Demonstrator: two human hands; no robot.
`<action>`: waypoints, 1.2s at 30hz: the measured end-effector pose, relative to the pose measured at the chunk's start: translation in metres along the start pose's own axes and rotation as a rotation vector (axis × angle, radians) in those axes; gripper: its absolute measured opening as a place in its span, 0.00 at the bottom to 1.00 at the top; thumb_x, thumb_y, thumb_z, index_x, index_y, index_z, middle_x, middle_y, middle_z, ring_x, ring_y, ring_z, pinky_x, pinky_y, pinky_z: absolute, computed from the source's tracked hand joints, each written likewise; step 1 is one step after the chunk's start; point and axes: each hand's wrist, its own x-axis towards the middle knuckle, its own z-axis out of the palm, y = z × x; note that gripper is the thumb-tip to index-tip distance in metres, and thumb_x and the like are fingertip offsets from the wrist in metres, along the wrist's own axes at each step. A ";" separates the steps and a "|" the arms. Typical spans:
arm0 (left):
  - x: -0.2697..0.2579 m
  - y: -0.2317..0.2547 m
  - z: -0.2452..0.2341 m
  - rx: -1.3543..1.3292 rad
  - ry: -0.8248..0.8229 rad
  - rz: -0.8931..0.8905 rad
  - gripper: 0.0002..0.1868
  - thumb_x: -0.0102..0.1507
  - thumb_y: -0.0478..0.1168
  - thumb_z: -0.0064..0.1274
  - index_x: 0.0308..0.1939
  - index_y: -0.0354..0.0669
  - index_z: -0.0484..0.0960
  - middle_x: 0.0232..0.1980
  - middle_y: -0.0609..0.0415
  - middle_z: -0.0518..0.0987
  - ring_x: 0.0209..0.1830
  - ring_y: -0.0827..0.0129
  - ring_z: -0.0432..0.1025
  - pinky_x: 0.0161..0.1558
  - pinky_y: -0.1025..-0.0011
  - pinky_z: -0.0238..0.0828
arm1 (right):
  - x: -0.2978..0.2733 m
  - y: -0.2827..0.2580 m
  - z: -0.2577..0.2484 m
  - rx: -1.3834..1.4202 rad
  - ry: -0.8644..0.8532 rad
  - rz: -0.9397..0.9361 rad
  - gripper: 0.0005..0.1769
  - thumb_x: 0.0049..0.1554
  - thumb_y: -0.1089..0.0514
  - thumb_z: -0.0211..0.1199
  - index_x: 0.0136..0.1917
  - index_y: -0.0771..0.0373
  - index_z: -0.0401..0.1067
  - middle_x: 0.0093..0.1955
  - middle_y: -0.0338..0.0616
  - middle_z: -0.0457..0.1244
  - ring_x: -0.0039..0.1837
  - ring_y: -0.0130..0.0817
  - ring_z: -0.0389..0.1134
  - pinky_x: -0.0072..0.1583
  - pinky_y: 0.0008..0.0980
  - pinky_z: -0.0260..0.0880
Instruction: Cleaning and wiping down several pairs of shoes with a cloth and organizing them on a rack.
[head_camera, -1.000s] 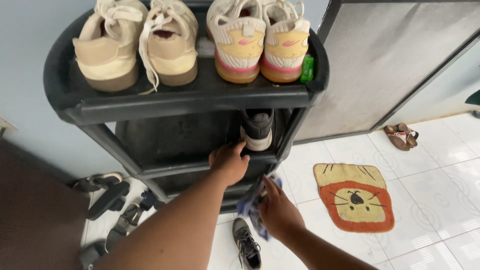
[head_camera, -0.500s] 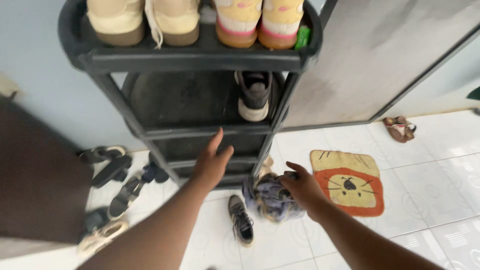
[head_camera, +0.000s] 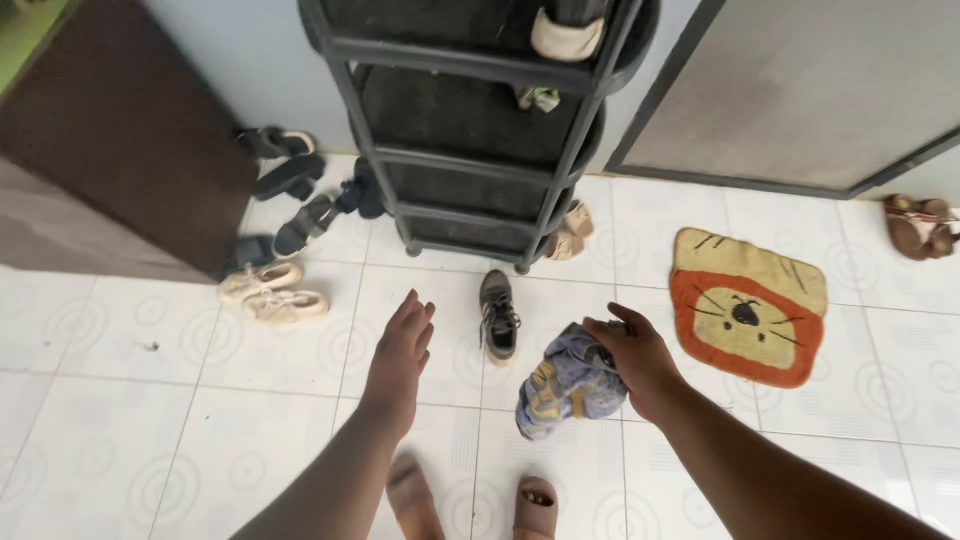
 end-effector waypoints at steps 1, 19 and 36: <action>-0.004 -0.004 -0.003 0.001 0.006 0.009 0.39 0.66 0.59 0.37 0.80 0.56 0.52 0.80 0.56 0.62 0.81 0.61 0.53 0.77 0.59 0.42 | 0.000 0.007 0.001 0.002 -0.009 -0.007 0.43 0.51 0.51 0.70 0.77 0.55 0.61 0.65 0.52 0.68 0.61 0.42 0.71 0.59 0.43 0.74; 0.077 -0.143 -0.046 0.122 -0.044 -0.172 0.40 0.65 0.62 0.34 0.80 0.60 0.51 0.82 0.59 0.59 0.84 0.61 0.47 0.78 0.58 0.37 | 0.083 0.153 0.050 -0.520 -0.028 -0.086 0.42 0.47 0.47 0.74 0.73 0.48 0.64 0.66 0.43 0.67 0.65 0.37 0.70 0.64 0.37 0.72; 0.185 -0.272 -0.062 0.103 -0.074 -0.168 0.40 0.65 0.63 0.35 0.80 0.62 0.52 0.82 0.59 0.58 0.84 0.62 0.45 0.77 0.58 0.35 | 0.222 0.261 0.111 -1.151 -0.214 -0.290 0.46 0.53 0.46 0.67 0.80 0.43 0.50 0.82 0.34 0.48 0.76 0.43 0.60 0.69 0.44 0.67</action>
